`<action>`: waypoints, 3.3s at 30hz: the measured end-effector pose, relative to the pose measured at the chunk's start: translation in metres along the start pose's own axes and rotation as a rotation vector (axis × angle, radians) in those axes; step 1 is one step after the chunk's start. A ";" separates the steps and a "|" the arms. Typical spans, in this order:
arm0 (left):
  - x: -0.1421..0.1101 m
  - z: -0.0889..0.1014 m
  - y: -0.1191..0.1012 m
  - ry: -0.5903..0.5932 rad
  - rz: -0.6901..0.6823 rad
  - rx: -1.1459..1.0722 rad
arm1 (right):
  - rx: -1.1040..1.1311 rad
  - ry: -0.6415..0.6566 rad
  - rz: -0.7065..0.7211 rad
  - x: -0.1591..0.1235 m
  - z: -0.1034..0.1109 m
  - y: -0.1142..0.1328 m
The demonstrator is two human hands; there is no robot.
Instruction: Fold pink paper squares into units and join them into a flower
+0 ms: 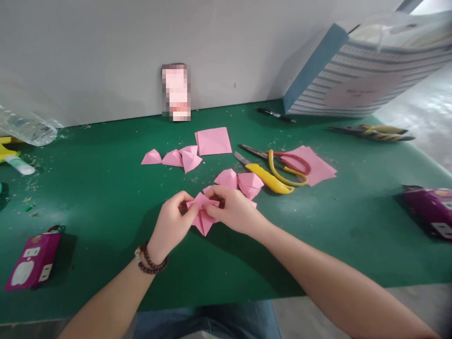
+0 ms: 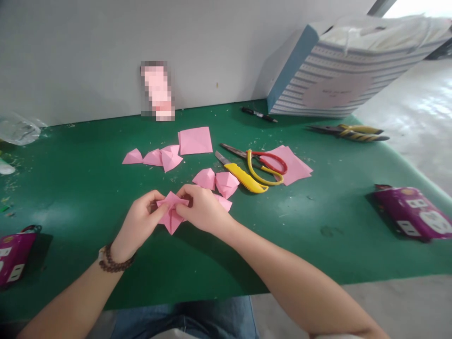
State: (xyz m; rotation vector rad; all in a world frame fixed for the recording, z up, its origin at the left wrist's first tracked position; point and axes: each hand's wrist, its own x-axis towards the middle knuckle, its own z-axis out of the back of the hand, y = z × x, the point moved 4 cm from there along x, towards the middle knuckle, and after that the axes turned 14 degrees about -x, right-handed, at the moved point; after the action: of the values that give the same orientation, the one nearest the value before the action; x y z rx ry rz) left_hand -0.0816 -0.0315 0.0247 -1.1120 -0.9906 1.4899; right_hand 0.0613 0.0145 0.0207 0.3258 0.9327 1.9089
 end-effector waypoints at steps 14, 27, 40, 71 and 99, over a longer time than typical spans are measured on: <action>-0.003 -0.002 -0.001 -0.014 -0.076 0.023 | -0.061 -0.057 0.056 -0.002 0.004 0.003; -0.005 0.001 -0.006 -0.112 -0.175 0.108 | 0.032 0.000 0.050 -0.001 0.005 0.000; -0.004 -0.003 0.000 -0.104 -0.120 0.054 | -0.100 -0.034 0.035 0.000 0.003 0.002; -0.003 -0.005 0.006 0.147 0.068 -0.221 | 0.118 -0.027 0.117 0.000 0.005 0.000; -0.004 -0.006 0.000 0.160 -0.008 -0.039 | -0.183 0.030 0.174 -0.004 0.016 0.007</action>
State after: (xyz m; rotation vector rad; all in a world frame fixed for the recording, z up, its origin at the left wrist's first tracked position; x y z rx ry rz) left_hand -0.0756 -0.0355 0.0238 -1.2341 -0.9148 1.3574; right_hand 0.0679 0.0170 0.0370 0.2773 0.7617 2.1471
